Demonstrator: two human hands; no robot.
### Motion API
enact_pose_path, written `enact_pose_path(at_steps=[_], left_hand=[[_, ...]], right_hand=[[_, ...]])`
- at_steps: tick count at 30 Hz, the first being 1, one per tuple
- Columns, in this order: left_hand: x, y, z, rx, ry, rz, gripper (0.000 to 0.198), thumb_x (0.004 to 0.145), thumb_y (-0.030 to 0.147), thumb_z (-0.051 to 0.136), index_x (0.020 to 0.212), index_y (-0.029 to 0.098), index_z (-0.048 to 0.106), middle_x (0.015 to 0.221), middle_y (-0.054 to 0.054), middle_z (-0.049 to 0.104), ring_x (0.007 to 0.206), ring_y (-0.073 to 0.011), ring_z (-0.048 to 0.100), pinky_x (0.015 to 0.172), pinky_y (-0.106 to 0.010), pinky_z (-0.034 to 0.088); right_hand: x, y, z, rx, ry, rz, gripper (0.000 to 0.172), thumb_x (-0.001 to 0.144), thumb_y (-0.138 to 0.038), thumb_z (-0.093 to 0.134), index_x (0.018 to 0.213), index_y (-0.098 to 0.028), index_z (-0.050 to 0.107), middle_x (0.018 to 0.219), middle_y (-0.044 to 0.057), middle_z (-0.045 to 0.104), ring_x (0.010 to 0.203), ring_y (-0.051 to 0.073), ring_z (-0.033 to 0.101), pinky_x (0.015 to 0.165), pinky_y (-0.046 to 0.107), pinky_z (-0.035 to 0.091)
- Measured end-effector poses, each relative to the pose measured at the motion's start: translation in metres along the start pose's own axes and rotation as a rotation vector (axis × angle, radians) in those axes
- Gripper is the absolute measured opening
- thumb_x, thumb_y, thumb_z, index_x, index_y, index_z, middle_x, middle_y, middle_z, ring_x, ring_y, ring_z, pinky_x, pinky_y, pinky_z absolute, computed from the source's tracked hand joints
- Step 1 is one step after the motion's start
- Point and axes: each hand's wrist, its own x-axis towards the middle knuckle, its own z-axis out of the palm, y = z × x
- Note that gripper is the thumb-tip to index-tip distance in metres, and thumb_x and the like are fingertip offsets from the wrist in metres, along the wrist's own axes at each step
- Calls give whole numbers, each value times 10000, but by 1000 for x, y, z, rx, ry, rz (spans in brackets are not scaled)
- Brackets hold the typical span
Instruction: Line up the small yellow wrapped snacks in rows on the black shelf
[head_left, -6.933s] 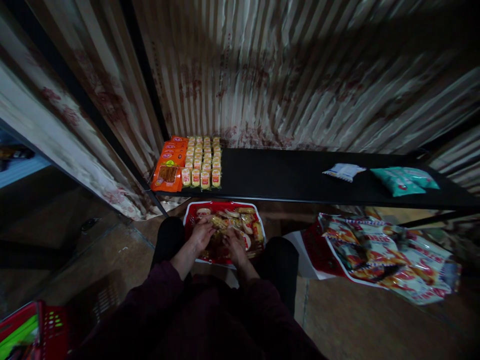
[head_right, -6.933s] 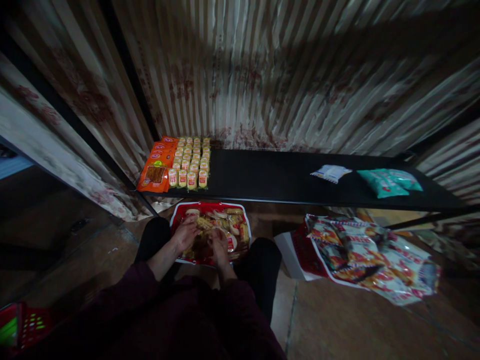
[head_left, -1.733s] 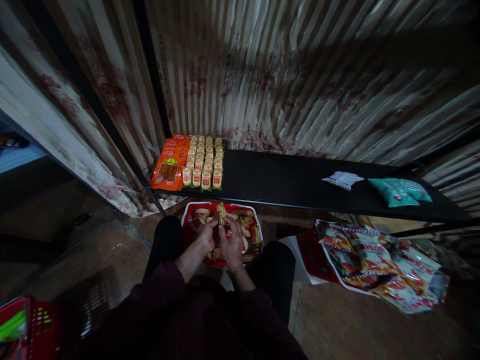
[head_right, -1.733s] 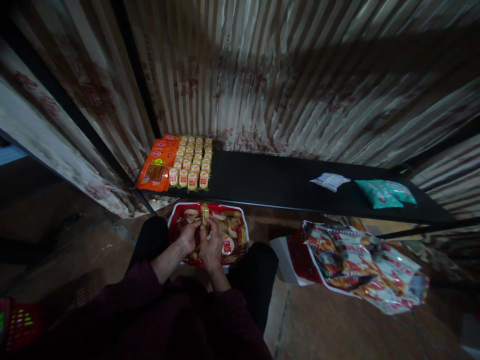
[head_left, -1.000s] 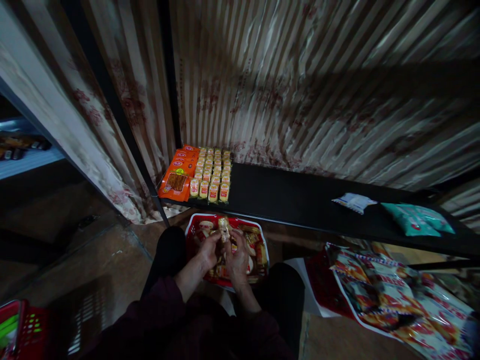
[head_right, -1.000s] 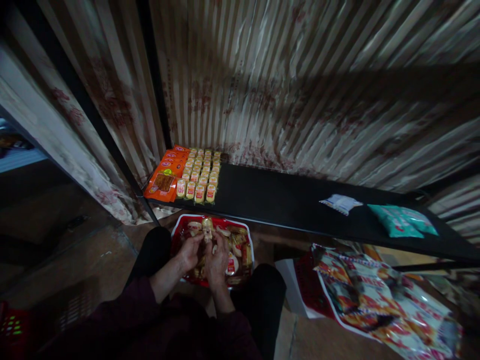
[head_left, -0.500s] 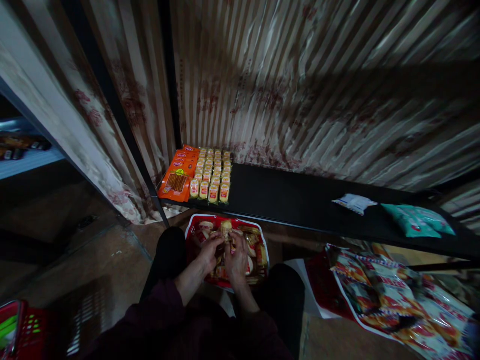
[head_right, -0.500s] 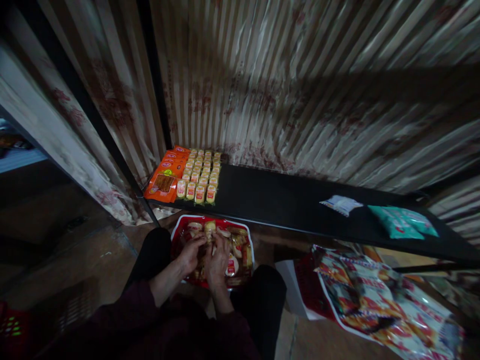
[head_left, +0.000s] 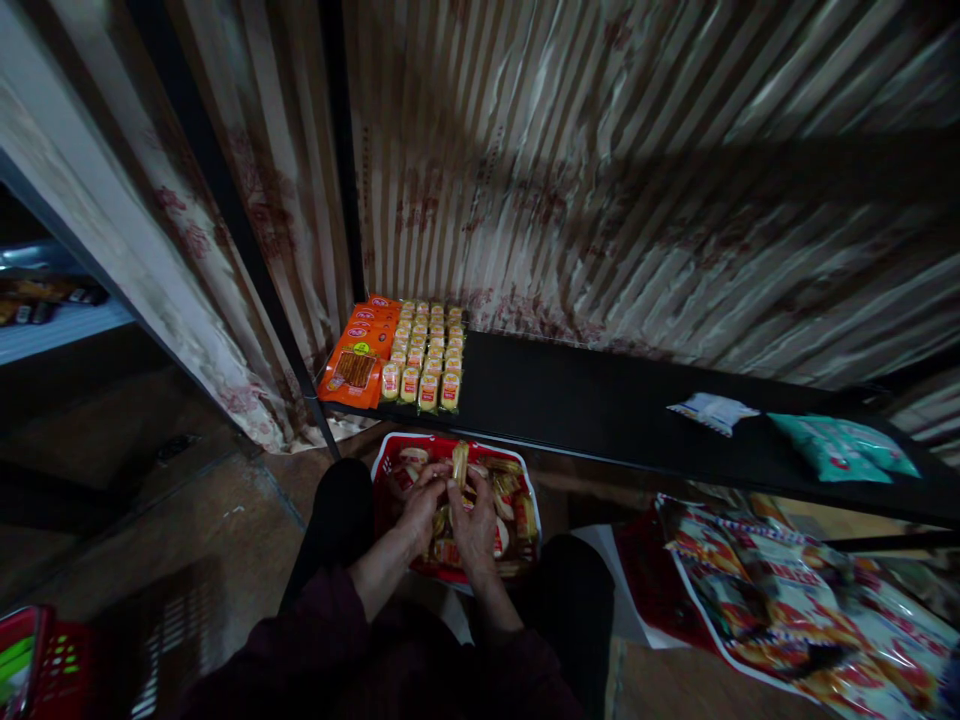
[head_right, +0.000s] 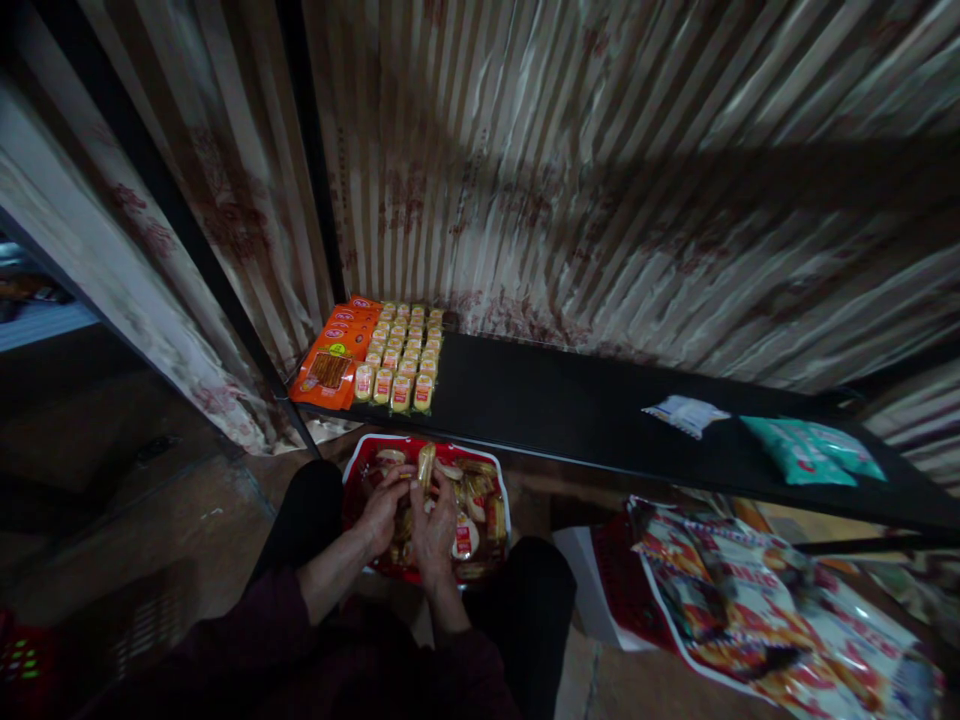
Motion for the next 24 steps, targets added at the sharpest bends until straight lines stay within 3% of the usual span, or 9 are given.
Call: enact_pose_path(at_steps=[7,16,24], left_hand=[[0,2,3,43,6,103,183,642,81,588,765,195,660,884,-28,659,868,-152,584,834,-249,419],[3,2,4,196,45,213,224,705,36,561,824,193,667,884,-33,655,862,-144,580,858,-260,412],[7,6,5,223,50,234,251,670,8,602,829,192,661,907,-36,664,879,-148,584,886,-272,416]], right_hand=[[4,6,3,26,35,75,483,811,-530,502,1091,-157,627,1112,150,642,1014,272,579,915,440,425],[11,-6,-1,155,-17,120,423,824,-466,465,1082,-185,648,1050,91,684,1013,236,576,896,369,417],[10,10,5,247,-6,281,487,812,-494,491,1152,-173,627,1131,113,663,1077,241,570,926,369,419]])
